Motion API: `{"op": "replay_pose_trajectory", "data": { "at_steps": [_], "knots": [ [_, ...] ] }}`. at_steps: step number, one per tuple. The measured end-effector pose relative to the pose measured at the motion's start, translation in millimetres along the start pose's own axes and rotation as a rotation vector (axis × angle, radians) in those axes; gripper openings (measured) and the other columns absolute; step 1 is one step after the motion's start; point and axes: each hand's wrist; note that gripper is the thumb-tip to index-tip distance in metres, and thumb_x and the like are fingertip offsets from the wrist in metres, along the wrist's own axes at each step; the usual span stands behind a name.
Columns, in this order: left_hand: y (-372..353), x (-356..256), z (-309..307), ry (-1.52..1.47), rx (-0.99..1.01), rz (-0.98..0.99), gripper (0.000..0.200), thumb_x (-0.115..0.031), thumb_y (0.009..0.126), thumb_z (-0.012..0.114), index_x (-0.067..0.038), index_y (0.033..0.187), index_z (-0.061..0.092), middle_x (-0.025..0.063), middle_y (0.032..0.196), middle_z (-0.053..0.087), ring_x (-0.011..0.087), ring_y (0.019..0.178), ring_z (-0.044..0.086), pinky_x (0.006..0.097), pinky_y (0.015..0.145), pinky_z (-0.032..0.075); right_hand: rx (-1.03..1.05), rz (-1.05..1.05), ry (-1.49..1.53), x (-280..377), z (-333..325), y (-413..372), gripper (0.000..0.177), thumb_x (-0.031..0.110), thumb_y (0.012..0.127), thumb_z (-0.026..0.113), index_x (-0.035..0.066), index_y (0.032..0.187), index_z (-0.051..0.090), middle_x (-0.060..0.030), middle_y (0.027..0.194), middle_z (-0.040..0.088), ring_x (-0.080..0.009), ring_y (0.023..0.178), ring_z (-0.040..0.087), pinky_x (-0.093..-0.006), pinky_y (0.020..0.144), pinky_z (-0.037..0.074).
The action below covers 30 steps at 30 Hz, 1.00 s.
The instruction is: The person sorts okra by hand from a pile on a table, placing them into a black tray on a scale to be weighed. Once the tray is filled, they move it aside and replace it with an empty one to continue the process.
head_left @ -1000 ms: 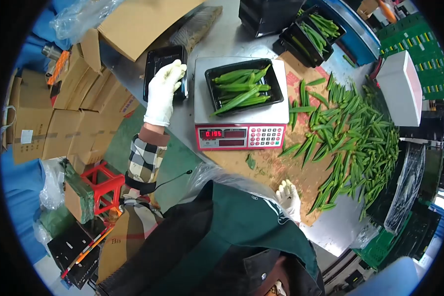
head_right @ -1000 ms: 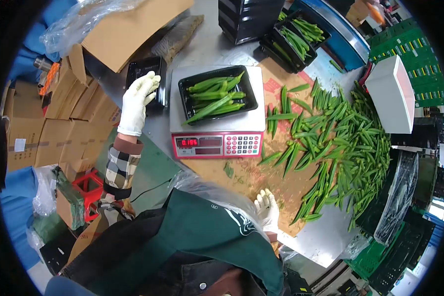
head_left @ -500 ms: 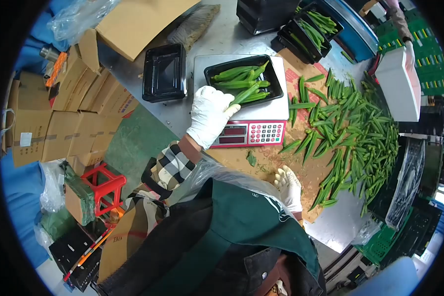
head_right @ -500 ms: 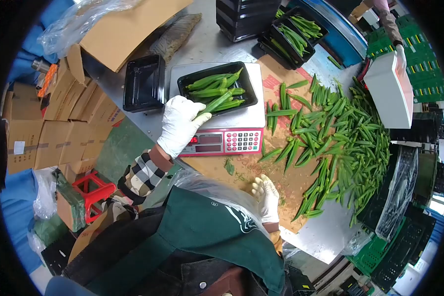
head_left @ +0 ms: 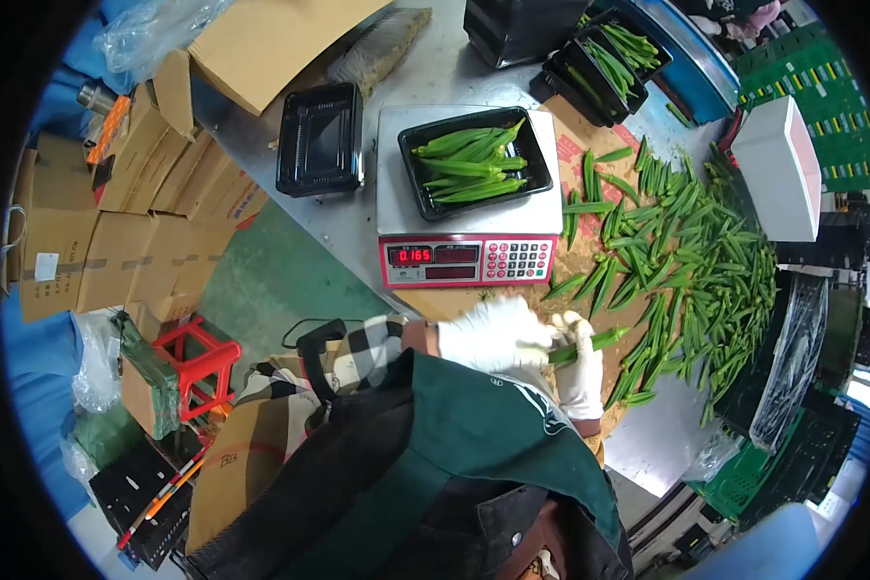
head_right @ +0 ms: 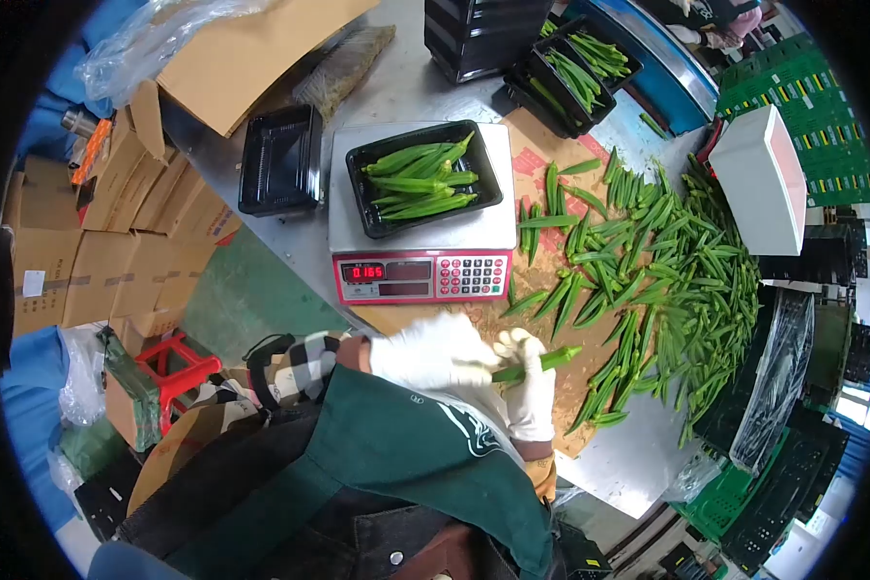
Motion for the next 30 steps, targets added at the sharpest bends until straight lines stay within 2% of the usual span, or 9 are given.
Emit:
{"op": "replay_pose_trajectory", "data": {
  "at_steps": [2, 4, 8, 10, 11, 15, 18, 24, 30],
  "knots": [
    [8.3, 11.3, -30.0, 0.331, 0.065, -0.018, 0.028, -0.033, 0.09, 0.069, -0.009, 0.104, 0.074, 0.0081, 0.092, 0.069, 0.0264, 0.086, 0.064, 0.0394, 0.077, 0.053, -0.084, -0.023, 0.109, -12.1, -25.7, 7.7, 0.032, 0.028, 0.101, 0.064, 0.005, 0.122, 0.062, -0.0104, 0.109, 0.07, -0.0203, 0.092, 0.067, -0.0351, 0.08, 0.055],
    [1.5, 22.3, -67.6, 0.07, -0.508, -0.359, 0.016, -0.019, 0.089, 0.075, -0.009, 0.102, 0.076, 0.0069, 0.089, 0.069, 0.0212, 0.08, 0.066, 0.0344, 0.071, 0.054, -0.21, 0.032, 0.255, -16.4, -40.3, 4.3, 0.029, 0.026, 0.1, 0.065, 0.006, 0.121, 0.064, -0.0074, 0.108, 0.071, -0.019, 0.09, 0.067, -0.0329, 0.077, 0.054],
    [-18.1, 66.7, -130.4, -0.119, -0.869, -0.615, 0.027, -0.021, 0.093, 0.074, -0.005, 0.114, 0.073, 0.0099, 0.101, 0.073, 0.0152, 0.089, 0.068, 0.0294, 0.081, 0.054, -0.189, 0.076, 0.33, -26.5, -59.7, -1.5, 0.03, 0.026, 0.099, 0.067, 0.008, 0.123, 0.065, -0.0036, 0.105, 0.07, -0.0169, 0.091, 0.066, -0.0333, 0.077, 0.053],
    [-28.0, 91.3, -135.9, 0.163, -0.943, -0.671, 0.036, -0.031, 0.092, 0.073, -0.002, 0.114, 0.071, 0.014, 0.094, 0.074, 0.0229, 0.081, 0.07, 0.0345, 0.076, 0.055, -0.211, 0.109, 0.314, -27.9, -58.0, -0.4, 0.031, 0.026, 0.1, 0.065, 0.008, 0.125, 0.064, -0.0039, 0.108, 0.07, -0.0165, 0.092, 0.065, -0.0334, 0.078, 0.054],
    [-33.3, 94.5, -138.4, 0.212, -0.84, -0.758, 0.046, -0.033, 0.092, 0.073, -0.002, 0.124, 0.066, 0.0149, 0.101, 0.072, 0.023, 0.086, 0.07, 0.0346, 0.079, 0.055, -0.207, 0.115, 0.309, -28.3, -55.1, 0.7, 0.031, 0.026, 0.1, 0.065, 0.008, 0.126, 0.064, -0.0039, 0.109, 0.07, -0.0165, 0.092, 0.065, -0.0332, 0.079, 0.054],
    [-34.2, 102.3, -120.0, 0.052, -0.809, -0.751, 0.052, -0.035, 0.092, 0.073, 0.001, 0.128, 0.063, 0.015, 0.099, 0.072, 0.0226, 0.088, 0.069, 0.0341, 0.083, 0.054, -0.196, 0.12, 0.249, -25.2, -43.2, 1.9, 0.035, 0.026, 0.101, 0.064, 0.007, 0.13, 0.061, -0.0052, 0.111, 0.07, -0.017, 0.093, 0.065, -0.0336, 0.082, 0.054],
    [-27.0, 103.0, -104.6, 0.008, -0.793, -0.783, 0.049, -0.027, 0.092, 0.074, -0.003, 0.133, 0.061, 0.0123, 0.114, 0.067, 0.0177, 0.097, 0.065, 0.0303, 0.09, 0.052, -0.13, 0.118, 0.184, -14.9, -28.2, 1.6, 0.035, 0.022, 0.101, 0.063, 0.005, 0.132, 0.06, -0.0075, 0.11, 0.07, -0.0175, 0.091, 0.065, -0.0337, 0.082, 0.054],
    [-20.0, 111.8, -85.3, 0.291, -0.762, -0.555, 0.048, -0.011, 0.083, 0.074, -0.009, 0.13, 0.062, 0.012, 0.11, 0.059, 0.029, 0.101, 0.061, 0.038, 0.087, 0.051, 0.003, 0.098, -0.034, -8.9, -10.8, 11.1, 0.029, 0.012, 0.099, 0.064, 0.003, 0.127, 0.063, -0.0076, 0.108, 0.072, -0.016, 0.088, 0.067, -0.0281, 0.078, 0.053],
    [-2.9, 96.7, -67.6, 0.335, -0.611, -0.427, 0.036, -0.003, 0.085, 0.065, -0.009, 0.121, 0.068, 0.0113, 0.109, 0.066, 0.0316, 0.101, 0.062, 0.0396, 0.092, 0.05, 0.103, -0.49, -0.69, 49.0, 50.7, 38.2, 0.036, 0.003, 0.095, 0.065, 0.0, 0.131, 0.061, -0.0048, 0.109, 0.07, -0.0103, 0.096, 0.061, -0.0258, 0.087, 0.049]
  ]
}}
Point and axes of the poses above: each hand's wrist, its own y-axis towards the middle knuckle, its own z-axis out of the palm, x = y × z
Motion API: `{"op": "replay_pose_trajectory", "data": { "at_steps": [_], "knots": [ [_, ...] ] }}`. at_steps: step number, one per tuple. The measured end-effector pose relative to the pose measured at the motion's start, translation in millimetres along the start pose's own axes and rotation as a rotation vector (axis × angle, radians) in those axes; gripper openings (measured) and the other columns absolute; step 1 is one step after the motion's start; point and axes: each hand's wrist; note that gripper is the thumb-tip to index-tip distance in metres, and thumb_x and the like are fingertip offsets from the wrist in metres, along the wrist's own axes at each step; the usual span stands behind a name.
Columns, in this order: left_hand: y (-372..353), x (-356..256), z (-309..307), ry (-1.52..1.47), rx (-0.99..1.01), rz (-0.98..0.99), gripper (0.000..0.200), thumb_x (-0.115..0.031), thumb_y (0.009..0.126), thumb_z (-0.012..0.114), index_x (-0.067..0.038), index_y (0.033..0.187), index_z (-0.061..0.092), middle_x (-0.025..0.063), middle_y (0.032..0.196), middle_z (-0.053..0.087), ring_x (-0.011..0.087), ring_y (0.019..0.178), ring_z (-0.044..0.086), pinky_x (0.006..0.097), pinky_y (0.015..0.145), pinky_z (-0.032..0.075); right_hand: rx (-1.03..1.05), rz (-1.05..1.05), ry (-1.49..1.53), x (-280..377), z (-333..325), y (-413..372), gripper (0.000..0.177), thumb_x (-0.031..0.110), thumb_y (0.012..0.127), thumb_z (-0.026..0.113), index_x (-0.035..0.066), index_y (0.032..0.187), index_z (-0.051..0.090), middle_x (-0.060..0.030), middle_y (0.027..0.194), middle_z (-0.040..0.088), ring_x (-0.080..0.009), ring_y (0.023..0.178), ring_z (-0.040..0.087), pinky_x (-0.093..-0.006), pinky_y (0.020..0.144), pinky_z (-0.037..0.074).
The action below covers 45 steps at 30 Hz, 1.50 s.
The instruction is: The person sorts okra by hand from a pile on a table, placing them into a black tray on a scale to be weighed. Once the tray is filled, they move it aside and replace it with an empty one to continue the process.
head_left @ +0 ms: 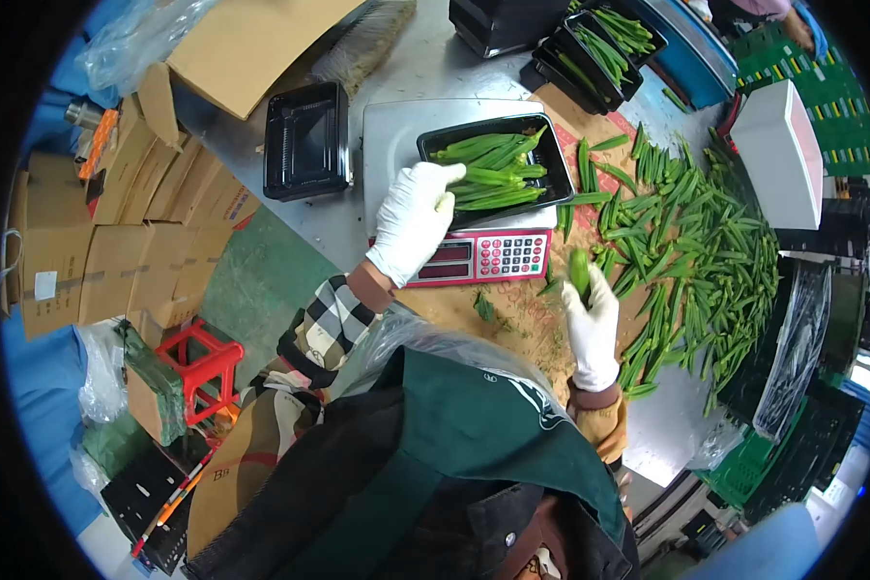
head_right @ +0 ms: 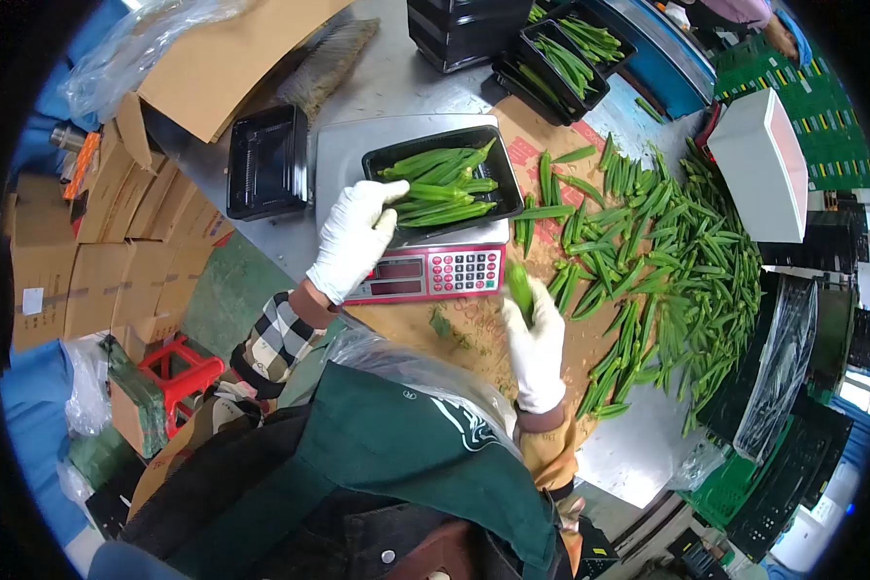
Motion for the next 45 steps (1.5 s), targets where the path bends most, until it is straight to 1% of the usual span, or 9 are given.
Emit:
{"op": "replay_pose_trajectory", "data": {
  "at_steps": [6, 9, 16, 22, 26, 30, 35, 39, 45],
  "knots": [
    [-10.4, -13.0, 6.9, -0.153, 0.01, -0.056, 0.037, 0.001, 0.085, 0.065, -0.008, 0.12, 0.066, 0.0101, 0.109, 0.065, 0.0271, 0.098, 0.061, 0.0366, 0.089, 0.051, 0.021, -0.538, -0.476, 49.3, 36.2, 62.9, 0.044, 0.006, 0.083, 0.076, 0.006, 0.125, 0.066, -0.0165, 0.114, 0.069, -0.0334, 0.098, 0.066, -0.0384, 0.087, 0.053],
    [-16.6, -19.3, 6.4, -0.246, -0.041, -0.17, 0.046, 0.003, 0.082, 0.068, -0.008, 0.126, 0.061, 0.0094, 0.114, 0.062, 0.023, 0.095, 0.059, 0.033, 0.088, 0.05, 0.185, -0.678, -0.554, 52.3, 52.7, 85.4, 0.044, 0.014, 0.082, 0.078, 0.004, 0.123, 0.067, -0.0171, 0.115, 0.068, -0.0342, 0.108, 0.062, -0.0414, 0.093, 0.05],
    [-23.3, -22.5, 2.2, -0.282, -0.121, -0.174, 0.069, 0.002, 0.078, 0.071, -0.011, 0.142, 0.05, 0.0114, 0.125, 0.058, 0.0248, 0.086, 0.056, 0.0356, 0.08, 0.051, 0.087, -0.837, -0.769, 17.2, 80.6, 139.3, 0.041, 0.012, 0.079, 0.075, 0.005, 0.119, 0.07, -0.0126, 0.11, 0.069, -0.0319, 0.107, 0.061, -0.0411, 0.094, 0.048],
    [-24.4, -21.0, 0.2, -0.294, -0.159, -0.18, 0.076, 0.002, 0.079, 0.071, -0.009, 0.149, 0.044, 0.0144, 0.133, 0.055, 0.0249, 0.091, 0.059, 0.0347, 0.083, 0.052, 0.179, -0.719, -0.78, 22.0, 76.1, 141.8, 0.023, 0.014, 0.077, 0.076, 0.008, 0.099, 0.074, -0.0075, 0.09, 0.063, -0.0294, 0.09, 0.057, -0.0421, 0.08, 0.046],
    [-27.6, -6.6, 1.9, -0.373, -0.207, -0.228, 0.078, 0.002, 0.083, 0.074, -0.008, 0.152, 0.038, 0.0115, 0.138, 0.054, 0.0159, 0.097, 0.058, 0.0304, 0.09, 0.052, -0.003, -0.497, -0.549, 24.1, 24.6, 105.2, 0.022, 0.008, 0.086, 0.075, 0.006, 0.108, 0.073, -0.012, 0.096, 0.065, -0.0286, 0.095, 0.061, -0.0376, 0.087, 0.049],
    [-19.8, 12.2, -10.4, -0.607, -0.267, -0.468, 0.069, 0.0, 0.086, 0.074, -0.009, 0.147, 0.044, 0.01, 0.129, 0.057, 0.0112, 0.088, 0.059, 0.0286, 0.084, 0.053, -0.218, -0.027, -0.03, -11.3, -36.4, 49.3, 0.025, 0.007, 0.096, 0.068, -0.001, 0.12, 0.069, -0.0002, 0.101, 0.068, -0.0069, 0.088, 0.058, -0.024, 0.081, 0.047],
    [-8.9, 8.8, -16.8, -0.572, -0.2, -0.472, 0.06, -0.005, 0.093, 0.07, -0.007, 0.147, 0.046, 0.0108, 0.133, 0.06, 0.0117, 0.098, 0.063, 0.0284, 0.092, 0.051, -0.267, 0.146, 0.182, -31.1, -62.3, -21.7, 0.027, 0.012, 0.098, 0.067, 0.0, 0.122, 0.069, -0.0013, 0.106, 0.07, -0.0084, 0.088, 0.061, -0.025, 0.083, 0.048],
    [-5.4, -21.7, -13.8, -0.545, -0.131, -0.414, 0.056, -0.004, 0.094, 0.068, -0.005, 0.146, 0.047, 0.011, 0.133, 0.06, 0.0123, 0.103, 0.062, 0.0277, 0.095, 0.05, -0.405, 0.108, 0.129, -10.1, -38.2, -51.6, 0.022, 0.003, 0.094, 0.069, 0.0, 0.116, 0.068, -0.0008, 0.105, 0.067, -0.0083, 0.094, 0.059, -0.0252, 0.085, 0.048],
    [-11.4, -50.8, -0.1, -0.526, -0.103, -0.166, 0.054, -0.003, 0.092, 0.069, -0.005, 0.143, 0.052, 0.0117, 0.128, 0.059, 0.0184, 0.107, 0.06, 0.0322, 0.098, 0.049, -0.446, -0.465, -0.364, -0.4, -23.6, -66.6, 0.032, -0.007, 0.08, 0.076, 0.005, 0.109, 0.07, -0.0097, 0.106, 0.067, -0.0256, 0.098, 0.064, -0.0356, 0.087, 0.052]
  ]
}}
Point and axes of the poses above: each hand's wrist, its own y-axis towards the middle knuckle, its own z-axis out of the palm, x = y × z
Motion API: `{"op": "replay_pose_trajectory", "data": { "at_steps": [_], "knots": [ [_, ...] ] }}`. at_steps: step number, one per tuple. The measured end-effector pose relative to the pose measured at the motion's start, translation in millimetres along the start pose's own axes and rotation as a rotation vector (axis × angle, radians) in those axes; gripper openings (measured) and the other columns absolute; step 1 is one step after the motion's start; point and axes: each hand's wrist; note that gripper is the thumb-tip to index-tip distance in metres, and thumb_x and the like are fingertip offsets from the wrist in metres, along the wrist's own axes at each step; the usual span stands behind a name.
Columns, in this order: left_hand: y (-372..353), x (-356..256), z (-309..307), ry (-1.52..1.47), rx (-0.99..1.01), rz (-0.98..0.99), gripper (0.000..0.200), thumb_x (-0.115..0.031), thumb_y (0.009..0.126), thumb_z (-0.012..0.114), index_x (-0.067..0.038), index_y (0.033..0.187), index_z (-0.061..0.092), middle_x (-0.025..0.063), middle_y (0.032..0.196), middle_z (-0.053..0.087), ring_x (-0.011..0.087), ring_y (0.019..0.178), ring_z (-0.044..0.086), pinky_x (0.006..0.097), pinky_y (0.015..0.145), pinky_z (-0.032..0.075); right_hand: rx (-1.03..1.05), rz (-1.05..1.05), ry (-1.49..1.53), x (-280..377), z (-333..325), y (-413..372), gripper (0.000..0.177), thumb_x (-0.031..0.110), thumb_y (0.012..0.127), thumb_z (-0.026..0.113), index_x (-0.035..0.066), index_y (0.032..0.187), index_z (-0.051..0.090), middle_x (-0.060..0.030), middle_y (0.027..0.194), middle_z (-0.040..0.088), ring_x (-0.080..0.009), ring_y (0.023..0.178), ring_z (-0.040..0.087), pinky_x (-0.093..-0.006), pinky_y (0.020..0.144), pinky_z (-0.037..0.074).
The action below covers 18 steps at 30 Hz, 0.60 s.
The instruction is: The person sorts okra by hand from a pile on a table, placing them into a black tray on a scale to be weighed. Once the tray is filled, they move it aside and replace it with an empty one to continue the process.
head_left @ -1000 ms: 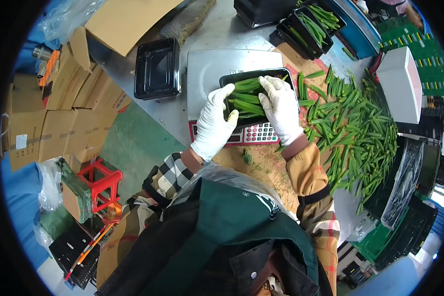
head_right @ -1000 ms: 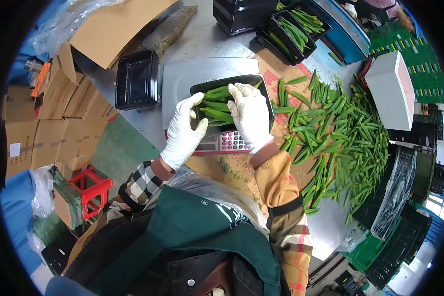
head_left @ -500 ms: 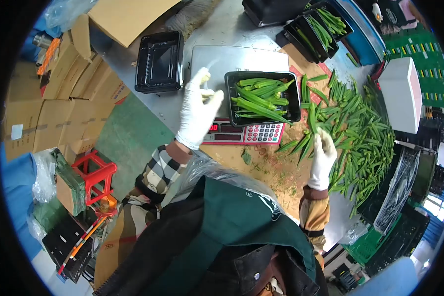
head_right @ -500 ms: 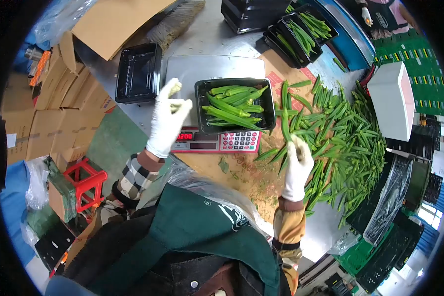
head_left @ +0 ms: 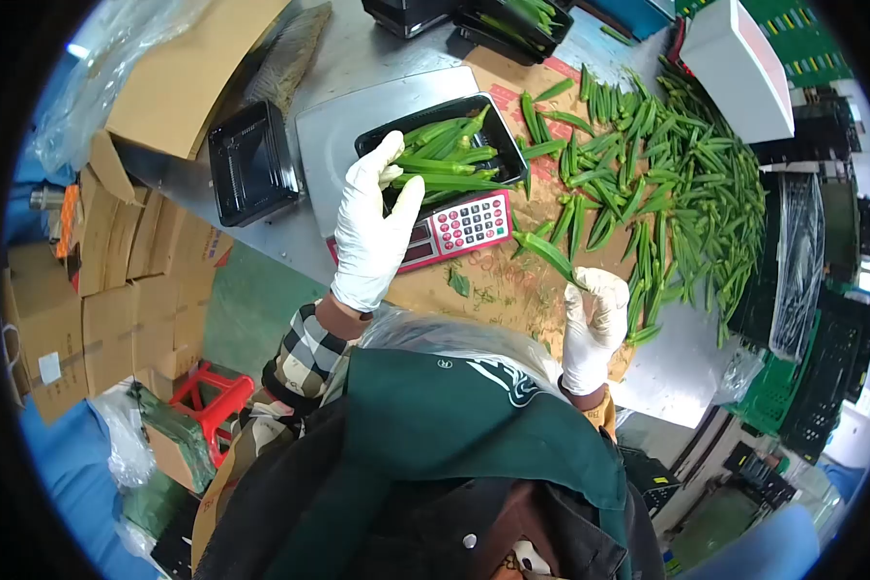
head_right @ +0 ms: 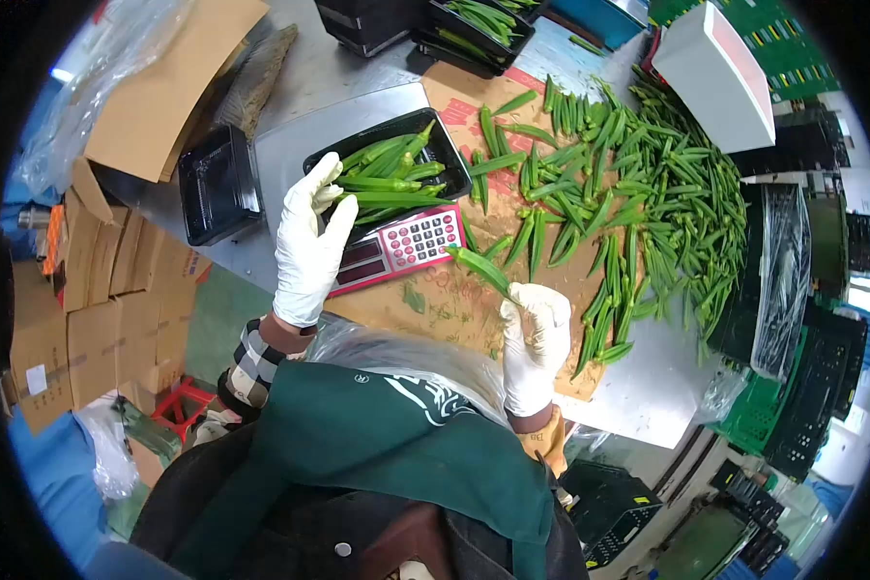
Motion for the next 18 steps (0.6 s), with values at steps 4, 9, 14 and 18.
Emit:
{"op": "replay_pose_trajectory", "data": {
  "at_steps": [4, 9, 14, 18],
  "knots": [
    [-3.5, -0.8, -1.1, -0.018, 0.032, -0.074, 0.053, -0.002, 0.094, 0.067, -0.004, 0.144, 0.051, 0.0108, 0.132, 0.058, 0.0162, 0.112, 0.06, 0.0312, 0.101, 0.049, -0.019, 0.03, -0.012, 3.8, -3.2, -2.6, 0.033, -0.01, 0.079, 0.075, 0.006, 0.108, 0.071, -0.0106, 0.106, 0.067, -0.0264, 0.1, 0.064, -0.036, 0.087, 0.052],
    [-2.3, 0.8, -10.4, -0.127, -0.035, -0.133, 0.052, -0.002, 0.093, 0.068, -0.002, 0.142, 0.052, 0.0111, 0.128, 0.06, 0.0151, 0.108, 0.059, 0.03, 0.098, 0.05, -0.023, 0.157, 0.145, 6.0, -2.2, -4.8, 0.031, -0.009, 0.081, 0.074, 0.004, 0.108, 0.07, -0.0101, 0.108, 0.067, -0.0227, 0.099, 0.063, -0.0339, 0.086, 0.052],
    [13.9, 21.6, -34.3, -0.13, -0.167, -0.13, 0.047, -0.005, 0.095, 0.069, 0.0, 0.139, 0.054, 0.013, 0.132, 0.061, 0.0167, 0.113, 0.061, 0.0308, 0.101, 0.049, -0.087, 0.261, 0.19, -2.7, -9.1, -8.2, 0.024, -0.004, 0.085, 0.073, 0.003, 0.108, 0.069, -0.0076, 0.107, 0.065, -0.0172, 0.099, 0.061, -0.0296, 0.084, 0.05],
    [25.8, 32.2, -50.9, -0.152, -0.203, -0.147, 0.045, -0.006, 0.095, 0.069, 0.0, 0.137, 0.055, 0.0141, 0.133, 0.062, 0.0193, 0.118, 0.061, 0.0319, 0.103, 0.047, -0.096, 0.318, 0.156, -10.6, -12.8, -13.1, 0.024, -0.005, 0.086, 0.072, 0.003, 0.108, 0.069, -0.0054, 0.107, 0.065, -0.0143, 0.096, 0.06, -0.0274, 0.081, 0.049]
  ]
}}
Point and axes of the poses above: each hand's wrist, its own y-axis towards the middle knuckle, its own z-axis out of the palm, x = y × z
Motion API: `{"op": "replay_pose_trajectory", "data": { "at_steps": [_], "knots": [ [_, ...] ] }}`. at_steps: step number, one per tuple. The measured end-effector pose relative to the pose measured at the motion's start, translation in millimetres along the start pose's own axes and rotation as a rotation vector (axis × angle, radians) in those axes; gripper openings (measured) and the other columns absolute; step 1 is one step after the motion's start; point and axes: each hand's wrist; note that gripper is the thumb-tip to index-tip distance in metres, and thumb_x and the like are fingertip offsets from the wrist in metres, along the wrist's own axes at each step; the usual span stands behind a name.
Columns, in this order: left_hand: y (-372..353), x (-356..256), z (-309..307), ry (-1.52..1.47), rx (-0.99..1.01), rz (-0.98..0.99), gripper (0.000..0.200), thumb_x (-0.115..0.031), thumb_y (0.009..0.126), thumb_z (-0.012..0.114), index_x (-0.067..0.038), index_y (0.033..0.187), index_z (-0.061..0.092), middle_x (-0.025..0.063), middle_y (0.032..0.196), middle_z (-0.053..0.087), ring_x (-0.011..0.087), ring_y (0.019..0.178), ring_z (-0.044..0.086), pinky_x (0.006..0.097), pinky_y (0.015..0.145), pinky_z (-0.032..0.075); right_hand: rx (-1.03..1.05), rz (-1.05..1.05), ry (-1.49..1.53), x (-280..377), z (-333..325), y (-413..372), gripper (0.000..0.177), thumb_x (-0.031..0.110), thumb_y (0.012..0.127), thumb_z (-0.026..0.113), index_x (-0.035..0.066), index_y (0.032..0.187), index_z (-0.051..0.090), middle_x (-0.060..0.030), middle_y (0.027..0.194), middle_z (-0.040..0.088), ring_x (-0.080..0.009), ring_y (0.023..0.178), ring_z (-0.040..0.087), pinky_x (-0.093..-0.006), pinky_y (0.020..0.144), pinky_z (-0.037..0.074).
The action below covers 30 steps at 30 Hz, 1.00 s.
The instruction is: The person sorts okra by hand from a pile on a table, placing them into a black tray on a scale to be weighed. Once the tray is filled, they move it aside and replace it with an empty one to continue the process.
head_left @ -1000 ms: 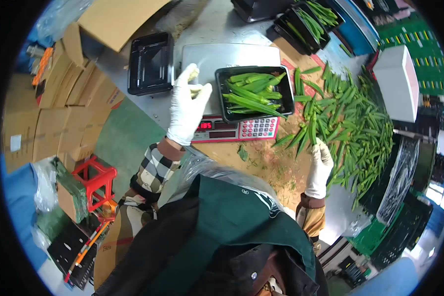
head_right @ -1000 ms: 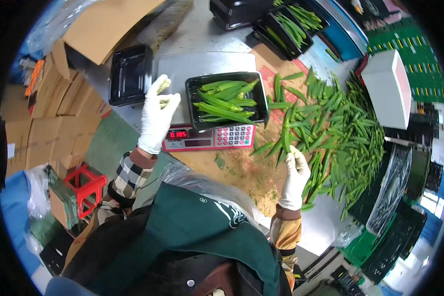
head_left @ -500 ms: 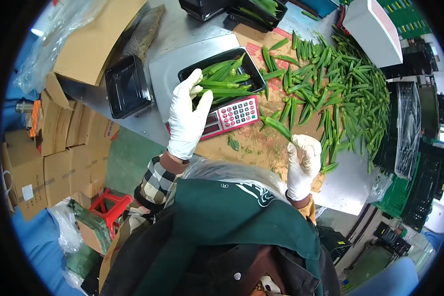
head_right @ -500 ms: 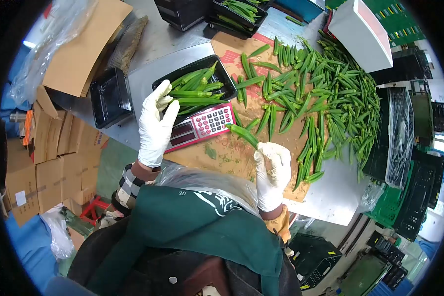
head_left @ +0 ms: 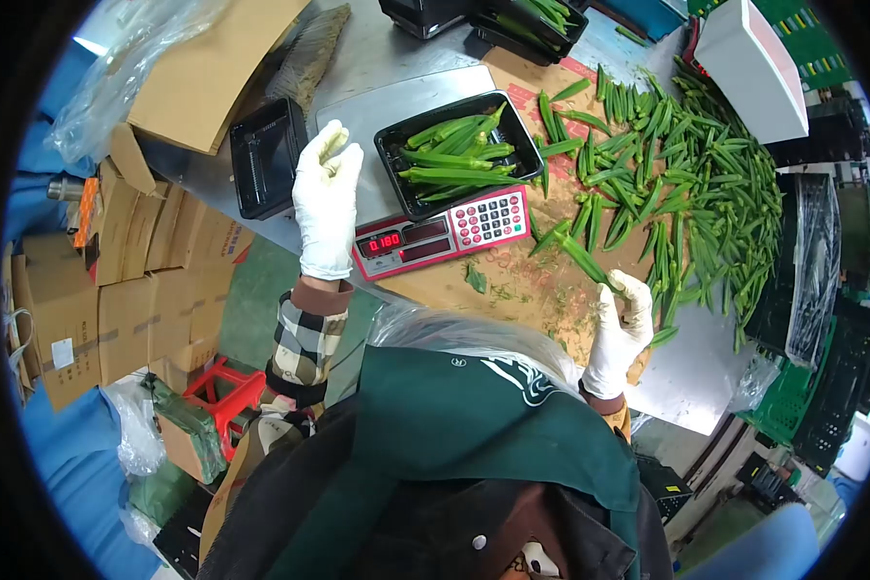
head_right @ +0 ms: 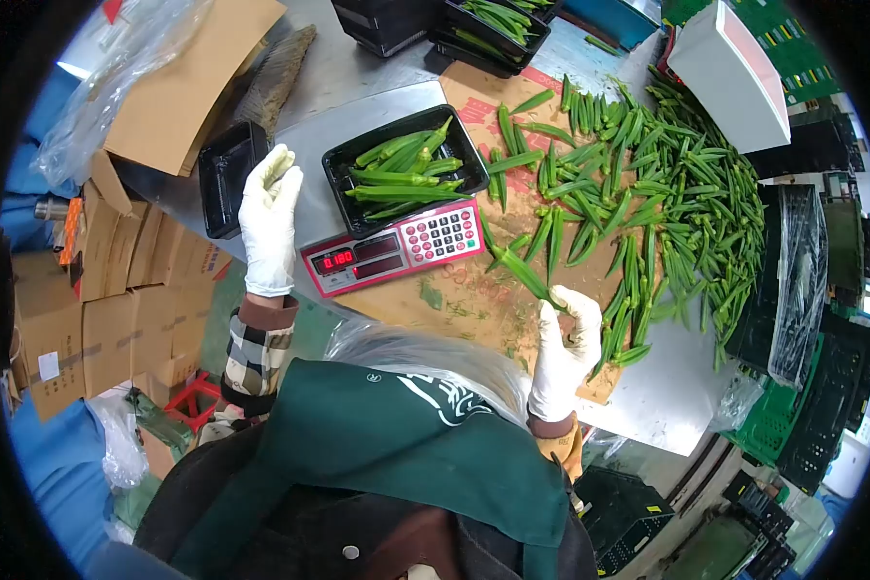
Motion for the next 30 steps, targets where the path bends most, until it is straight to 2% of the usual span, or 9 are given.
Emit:
{"op": "replay_pose_trajectory", "data": {
  "at_steps": [6, 10, 14, 15, 17, 19, 24, 29, 30],
  "knots": [
    [-5.8, 27.3, 3.6, 0.234, 0.209, -0.129, 0.055, -0.018, 0.093, 0.073, 0.0, 0.14, 0.052, 0.0117, 0.122, 0.067, 0.0135, 0.096, 0.063, 0.0279, 0.088, 0.051, 0.042, 0.139, 0.061, 3.3, 4.0, -3.6, 0.024, -0.006, 0.085, 0.072, 0.002, 0.108, 0.069, -0.0057, 0.106, 0.065, -0.0143, 0.095, 0.06, -0.0274, 0.083, 0.049],
    [-26.4, 8.7, 25.7, 0.402, 0.245, -0.178, 0.058, -0.023, 0.094, 0.07, -0.001, 0.143, 0.048, 0.0085, 0.08, 0.069, 0.0133, 0.058, 0.058, 0.0296, 0.06, 0.051, 0.07, 0.117, 0.032, 3.2, 8.7, -2.1, 0.023, -0.007, 0.085, 0.071, 0.001, 0.106, 0.068, -0.0073, 0.105, 0.065, -0.0157, 0.095, 0.06, -0.029, 0.085, 0.049],
    [-16.1, 46.0, 26.5, 0.306, 0.366, -0.224, 0.039, -0.019, 0.093, 0.066, 0.002, 0.124, 0.058, 0.0199, 0.107, 0.071, 0.0282, 0.097, 0.068, 0.0415, 0.086, 0.052, 0.077, 0.146, 0.022, 5.0, 10.7, -0.6, 0.022, -0.008, 0.085, 0.07, 0.001, 0.105, 0.068, -0.008, 0.104, 0.065, -0.0175, 0.096, 0.061, -0.0306, 0.086, 0.049],
    [-15.5, 47.1, 29.6, 0.173, 0.383, -0.183, 0.035, -0.016, 0.095, 0.064, 0.003, 0.123, 0.058, 0.0165, 0.104, 0.071, 0.0258, 0.092, 0.069, 0.0386, 0.076, 0.056, 0.079, 0.125, 0.008, 5.9, 11.2, 1.4, 0.022, -0.008, 0.085, 0.071, 0.001, 0.105, 0.068, -0.008, 0.103, 0.065, -0.0176, 0.096, 0.061, -0.0305, 0.086, 0.049],
    [-5.4, -11.9, 32.9, -0.152, 0.508, -0.69, 0.03, -0.011, 0.096, 0.061, 0.003, 0.123, 0.058, 0.0121, 0.102, 0.069, 0.0223, 0.089, 0.069, 0.0328, 0.063, 0.059, 0.071, 0.155, 0.032, -1.5, 10.1, 2.9, 0.022, -0.007, 0.085, 0.071, 0.001, 0.105, 0.069, -0.008, 0.103, 0.065, -0.0175, 0.095, 0.061, -0.0304, 0.086, 0.049],
    [1.7, -20.5, 42.9, -0.224, 0.509, -0.719, 0.028, -0.009, 0.097, 0.059, 0.003, 0.122, 0.057, 0.0103, 0.099, 0.067, 0.0191, 0.08, 0.067, 0.032, 0.059, 0.062, 0.06, 0.161, 0.043, -3.3, 11.1, 7.2, 0.021, -0.006, 0.085, 0.071, 0.001, 0.105, 0.069, -0.0076, 0.102, 0.065, -0.0166, 0.093, 0.06, -0.03, 0.084, 0.049],
    [54.2, -34.2, 80.3, -0.205, 0.61, -0.651, 0.028, -0.01, 0.097, 0.06, 0.001, 0.122, 0.059, 0.0092, 0.098, 0.068, 0.0179, 0.077, 0.067, 0.0338, 0.055, 0.058, 0.05, 0.219, 0.107, -23.0, 13.5, 14.8, 0.021, -0.005, 0.085, 0.071, 0.002, 0.104, 0.069, -0.006, 0.101, 0.066, -0.0149, 0.091, 0.06, -0.0286, 0.081, 0.049],
    [151.5, -28.4, 164.1, -0.176, 0.695, -0.375, 0.016, -0.016, 0.097, 0.06, -0.001, 0.103, 0.061, 0.007, 0.082, 0.066, 0.015, 0.07, 0.066, 0.0311, 0.052, 0.052, 0.037, 0.235, 0.135, -38.5, 18.3, 25.6, 0.02, -0.004, 0.084, 0.072, 0.002, 0.103, 0.069, -0.0069, 0.101, 0.067, -0.0162, 0.094, 0.061, -0.0292, 0.083, 0.049],
    [177.4, -14.8, 189.1, 0.026, 0.633, -0.169, 0.017, -0.018, 0.096, 0.061, -0.001, 0.099, 0.061, 0.0091, 0.081, 0.067, 0.0185, 0.071, 0.066, 0.0347, 0.056, 0.053, 0.042, 0.223, 0.108, -39.5, 18.1, 28.5, 0.02, -0.004, 0.084, 0.073, 0.002, 0.103, 0.069, -0.0073, 0.1, 0.067, -0.0165, 0.093, 0.061, -0.0293, 0.083, 0.049]
  ]
}}
Point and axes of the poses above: each hand's wrist, its own y-axis towards the middle knuckle, its own z-axis out of the palm, x = y × z
